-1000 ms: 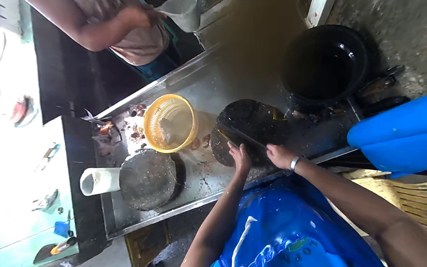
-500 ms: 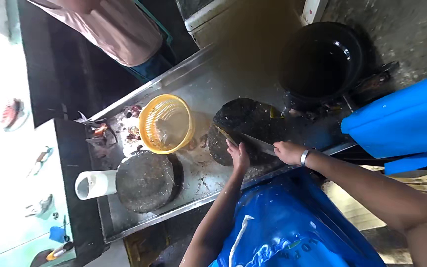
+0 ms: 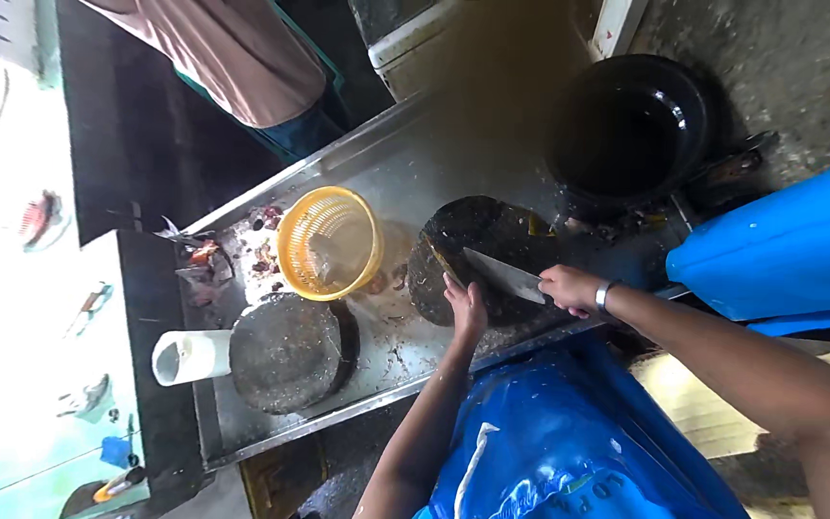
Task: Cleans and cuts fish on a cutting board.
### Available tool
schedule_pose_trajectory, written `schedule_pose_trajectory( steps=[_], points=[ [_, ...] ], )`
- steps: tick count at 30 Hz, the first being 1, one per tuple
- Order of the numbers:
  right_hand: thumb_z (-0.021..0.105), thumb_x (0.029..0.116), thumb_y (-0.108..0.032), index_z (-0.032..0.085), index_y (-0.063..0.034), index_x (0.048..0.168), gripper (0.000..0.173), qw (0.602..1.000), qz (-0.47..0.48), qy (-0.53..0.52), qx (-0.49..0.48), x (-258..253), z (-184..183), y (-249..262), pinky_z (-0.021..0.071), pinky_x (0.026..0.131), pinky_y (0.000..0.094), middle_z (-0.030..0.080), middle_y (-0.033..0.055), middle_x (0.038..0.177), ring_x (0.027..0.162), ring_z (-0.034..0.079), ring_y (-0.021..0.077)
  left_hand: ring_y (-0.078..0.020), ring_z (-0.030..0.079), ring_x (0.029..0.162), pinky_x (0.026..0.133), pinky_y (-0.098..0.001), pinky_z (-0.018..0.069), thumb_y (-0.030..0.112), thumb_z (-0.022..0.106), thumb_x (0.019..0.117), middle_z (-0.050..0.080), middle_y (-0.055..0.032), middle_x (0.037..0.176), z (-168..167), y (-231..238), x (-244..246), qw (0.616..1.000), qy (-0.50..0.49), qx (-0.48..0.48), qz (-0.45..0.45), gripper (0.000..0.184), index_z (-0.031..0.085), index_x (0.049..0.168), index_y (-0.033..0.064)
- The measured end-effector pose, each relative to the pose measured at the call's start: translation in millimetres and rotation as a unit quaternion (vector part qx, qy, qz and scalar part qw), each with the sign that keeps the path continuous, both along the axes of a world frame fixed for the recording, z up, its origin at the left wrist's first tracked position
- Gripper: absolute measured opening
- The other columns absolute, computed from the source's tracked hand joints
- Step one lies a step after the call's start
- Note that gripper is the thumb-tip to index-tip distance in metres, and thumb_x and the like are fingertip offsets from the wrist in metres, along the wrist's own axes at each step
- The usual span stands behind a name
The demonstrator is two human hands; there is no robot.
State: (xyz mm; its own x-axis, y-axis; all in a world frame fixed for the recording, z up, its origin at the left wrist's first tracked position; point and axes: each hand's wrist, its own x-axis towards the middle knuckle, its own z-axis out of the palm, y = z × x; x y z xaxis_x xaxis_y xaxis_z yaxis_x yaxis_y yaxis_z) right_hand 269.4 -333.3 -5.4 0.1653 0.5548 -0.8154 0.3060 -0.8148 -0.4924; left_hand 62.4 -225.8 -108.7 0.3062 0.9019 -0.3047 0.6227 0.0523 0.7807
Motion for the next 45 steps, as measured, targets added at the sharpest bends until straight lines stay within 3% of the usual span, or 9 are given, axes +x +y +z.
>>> schedule_pose_trajectory(
  steps=[10, 18, 22, 24, 29, 34, 38, 43, 45],
  points=[
    [0.044, 0.1079, -0.022, 0.065, 0.0022, 0.117, 0.034, 0.943, 0.299, -0.142, -0.041, 9, 40, 35, 0.0553, 0.083, 0.057, 0.069, 0.0235, 0.107, 0.1, 0.07, 0.0376, -0.0457, 0.04, 0.141, 0.106, -0.0628, 0.044, 0.048, 0.038, 0.1041, 0.02, -0.0312, 0.162, 2, -3, -2, 1.0, 0.008, 0.015, -0.009, 0.081, -0.006, 0.166, 0.0206],
    [0.038, 0.1119, -0.032, 0.057, -0.0068, 0.122, 0.033, 0.99, 0.102, -0.088, -0.033, -3, 13, -5, 0.0527, 0.049, 0.0368, 0.06, 0.0158, 0.074, 0.051, 0.059, 0.0218, -0.0467, 0.044, 0.135, 0.101, -0.0642, 0.0464, 0.048, 0.039, 0.1052, 0.022, -0.0321, 0.159, 3, -4, 5, 1.0, 0.009, -0.014, 0.011, 0.081, -0.009, 0.166, 0.0232],
    [0.041, 0.1114, -0.029, 0.06, -0.006, 0.112, 0.03, 0.99, 0.048, -0.115, 0.066, -16, 18, -4, 0.0548, 0.06, 0.0459, 0.063, 0.0172, 0.08, 0.065, 0.065, 0.0288, -0.0489, 0.043, 0.136, 0.101, -0.0656, 0.0457, 0.05, 0.038, 0.1042, 0.02, -0.0332, 0.16, 9, -4, 12, 0.999, 0.028, -0.024, 0.015, 0.083, -0.01, 0.166, 0.0228],
    [0.044, 0.1103, -0.028, 0.062, -0.0065, 0.107, 0.028, 0.972, 0.022, -0.167, 0.165, -25, 42, -2, 0.0542, 0.067, 0.055, 0.065, 0.0173, 0.08, 0.075, 0.067, 0.0351, -0.0485, 0.042, 0.137, 0.101, -0.0655, 0.0456, 0.051, 0.04, 0.1034, 0.019, -0.0325, 0.161, 10, -4, 15, 0.999, 0.022, -0.028, 0.024, 0.084, -0.01, 0.166, 0.0242],
    [0.045, 0.1056, -0.024, 0.061, -0.0002, 0.112, 0.029, 0.828, -0.119, -0.276, 0.473, -64, 59, -1, 0.0513, 0.048, 0.0402, 0.057, 0.0075, 0.065, 0.053, 0.058, 0.0209, -0.0504, 0.038, 0.138, 0.101, -0.0677, 0.0441, 0.055, 0.039, 0.1032, 0.015, -0.0331, 0.162, 5, -4, 15, 0.999, 0.002, -0.04, 0.028, 0.086, -0.013, 0.165, 0.0261],
    [0.037, 0.1095, -0.031, 0.042, -0.0124, 0.151, 0.046, 0.99, 0.02, -0.127, 0.053, -95, -39, -25, 0.0552, 0.091, 0.0603, 0.07, 0.0226, 0.116, 0.11, 0.069, 0.0413, -0.0477, 0.039, 0.14, 0.107, -0.0637, 0.0414, 0.049, 0.037, 0.1057, 0.022, -0.0328, 0.16, 10, -9, 10, 0.997, -0.013, -0.03, 0.068, 0.077, 0.002, 0.167, 0.0208],
    [0.034, 0.1109, -0.03, 0.054, -0.0062, 0.137, 0.041, 0.991, 0.02, -0.118, 0.06, -80, -21, -23, 0.0536, 0.093, 0.0569, 0.07, 0.0226, 0.112, 0.11, 0.068, 0.0388, -0.0327, 0.064, 0.117, 0.097, -0.0539, 0.0537, 0.038, 0.059, 0.1017, 0.062, -0.0223, 0.132, 20, 6, -10, 0.992, -0.018, -0.064, 0.105, 0.065, 0.034, 0.154, 0.0071],
    [0.04, 0.1113, -0.028, 0.06, -0.0031, 0.12, 0.034, 0.99, -0.007, -0.076, 0.119, -68, -30, 13, 0.0557, 0.075, 0.054, 0.067, 0.0215, 0.095, 0.085, 0.069, 0.0355, -0.0314, 0.07, 0.105, 0.09, -0.0562, 0.057, 0.035, 0.087, 0.0789, 0.07, -0.019, 0.114, 3, 22, -23, 0.989, -0.009, -0.06, 0.135, 0.077, 0.049, 0.138, 0.0057],
    [0.04, 0.1105, -0.026, 0.06, -0.0018, 0.127, 0.036, 0.991, 0.043, -0.093, 0.086, -67, -35, 17, 0.0547, 0.088, 0.0587, 0.07, 0.0252, 0.108, 0.102, 0.07, 0.0401, -0.0323, 0.069, 0.104, 0.089, -0.0578, 0.0557, 0.032, 0.085, 0.0807, 0.07, -0.0189, 0.114, 6, 15, -22, 0.992, 0.004, -0.027, 0.125, 0.075, 0.048, 0.141, 0.008]
  ],
)
